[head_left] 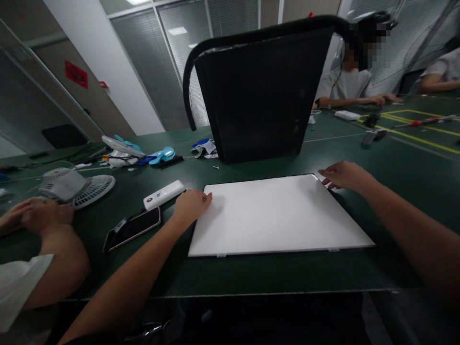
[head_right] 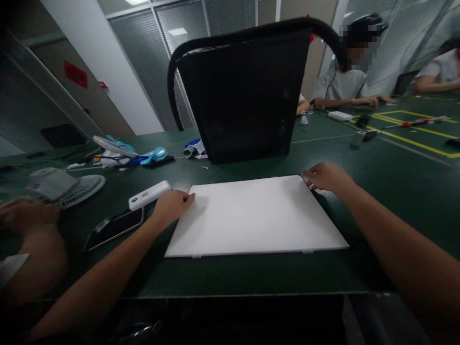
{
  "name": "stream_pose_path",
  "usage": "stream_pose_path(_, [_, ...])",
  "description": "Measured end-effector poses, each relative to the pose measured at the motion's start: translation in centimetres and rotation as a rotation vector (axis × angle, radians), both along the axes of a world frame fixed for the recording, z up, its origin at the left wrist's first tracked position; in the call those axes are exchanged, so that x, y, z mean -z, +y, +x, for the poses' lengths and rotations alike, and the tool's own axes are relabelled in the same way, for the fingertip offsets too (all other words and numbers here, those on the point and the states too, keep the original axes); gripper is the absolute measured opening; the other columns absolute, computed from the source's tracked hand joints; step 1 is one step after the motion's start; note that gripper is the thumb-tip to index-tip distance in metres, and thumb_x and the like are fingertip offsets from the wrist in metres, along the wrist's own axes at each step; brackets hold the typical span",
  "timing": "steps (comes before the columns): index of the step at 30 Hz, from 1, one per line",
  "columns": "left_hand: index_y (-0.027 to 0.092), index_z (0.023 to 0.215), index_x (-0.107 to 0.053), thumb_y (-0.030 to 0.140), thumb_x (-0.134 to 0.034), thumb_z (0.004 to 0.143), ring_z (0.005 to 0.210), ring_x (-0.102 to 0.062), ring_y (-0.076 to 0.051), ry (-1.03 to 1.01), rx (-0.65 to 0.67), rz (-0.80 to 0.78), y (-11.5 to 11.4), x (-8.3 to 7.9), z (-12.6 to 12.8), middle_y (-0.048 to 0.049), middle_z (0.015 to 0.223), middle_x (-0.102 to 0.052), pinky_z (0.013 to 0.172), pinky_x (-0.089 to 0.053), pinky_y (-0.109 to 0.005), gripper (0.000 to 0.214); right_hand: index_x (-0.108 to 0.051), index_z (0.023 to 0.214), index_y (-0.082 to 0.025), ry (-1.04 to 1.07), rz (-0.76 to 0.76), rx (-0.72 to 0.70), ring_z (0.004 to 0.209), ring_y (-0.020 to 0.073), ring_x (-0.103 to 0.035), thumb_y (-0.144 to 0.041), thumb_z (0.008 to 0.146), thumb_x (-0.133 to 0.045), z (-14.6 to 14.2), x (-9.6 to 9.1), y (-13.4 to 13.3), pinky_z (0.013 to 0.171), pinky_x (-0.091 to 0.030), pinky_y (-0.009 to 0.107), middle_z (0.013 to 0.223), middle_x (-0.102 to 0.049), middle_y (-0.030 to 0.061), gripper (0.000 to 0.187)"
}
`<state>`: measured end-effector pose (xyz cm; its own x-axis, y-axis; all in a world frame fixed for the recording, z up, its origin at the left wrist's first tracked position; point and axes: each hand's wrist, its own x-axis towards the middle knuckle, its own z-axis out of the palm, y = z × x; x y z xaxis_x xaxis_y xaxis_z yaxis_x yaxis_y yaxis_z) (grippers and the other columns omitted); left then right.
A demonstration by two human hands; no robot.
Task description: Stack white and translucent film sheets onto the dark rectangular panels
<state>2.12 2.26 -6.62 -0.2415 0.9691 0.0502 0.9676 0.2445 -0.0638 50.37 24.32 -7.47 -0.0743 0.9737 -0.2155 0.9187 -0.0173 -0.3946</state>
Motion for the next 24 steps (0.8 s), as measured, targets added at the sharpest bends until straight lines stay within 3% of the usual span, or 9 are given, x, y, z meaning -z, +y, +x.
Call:
stream_pose_path(9, [0.022, 0.096, -0.086, 0.055, -0.036, 0.104, 0.088, -0.073, -0.035, -0.007, 0.019, 0.046, 0.2, 0.2, -0.4, -0.0161, 0.092, -0.079, 0.073, -0.046, -0.038, 0.060, -0.071, 0.119, -0.015, -0.072, 0.038, -0.060, 0.083, 0.0162, -0.068, -0.061, 0.109, -0.052, 0.0, -0.5, -0.8, 0.091, -0.055, 0.037, 0.096, -0.073, 0.0042, 0.050])
stream_pose_path(15, [0.021, 0.083, -0.079, 0.054, -0.038, 0.103, 0.079, -0.068, -0.029, -0.159, -0.046, 0.085, 0.5, 0.0, -1.6, -0.0129, 0.083, -0.076, 0.065, -0.032, -0.035, 0.057, -0.072, 0.117, -0.016, -0.232, 0.240, -0.128, 0.088, 0.0196, -0.061, -0.053, 0.106, -0.057, -1.8, -1.3, -2.5, 0.088, -0.049, 0.038, 0.105, -0.069, 0.0092, 0.041])
stream_pose_path(19, [0.021, 0.076, -0.074, 0.053, -0.040, 0.102, 0.075, -0.064, -0.026, -0.260, -0.059, 0.143, 0.8, 0.3, -2.3, -0.0111, 0.078, -0.072, 0.064, -0.029, -0.034, 0.054, -0.073, 0.102, -0.013, -0.191, 0.311, -0.417, 0.083, 0.0186, -0.056, -0.043, 0.107, -0.052, -4.3, -2.9, -5.2, 0.077, -0.038, 0.034, 0.102, -0.069, 0.0138, 0.037])
stream_pose_path(24, [0.021, 0.082, -0.079, 0.051, -0.043, 0.100, 0.076, -0.065, -0.028, -0.252, -0.082, 0.182, 0.8, 0.7, -2.2, -0.0114, 0.081, -0.075, 0.065, -0.029, -0.034, 0.051, -0.071, 0.095, -0.019, -0.040, 0.191, -0.871, 0.081, 0.0164, -0.059, -0.061, 0.100, -0.062, -8.8, -4.6, -12.7, 0.074, -0.040, 0.030, 0.093, -0.068, 0.0049, 0.043])
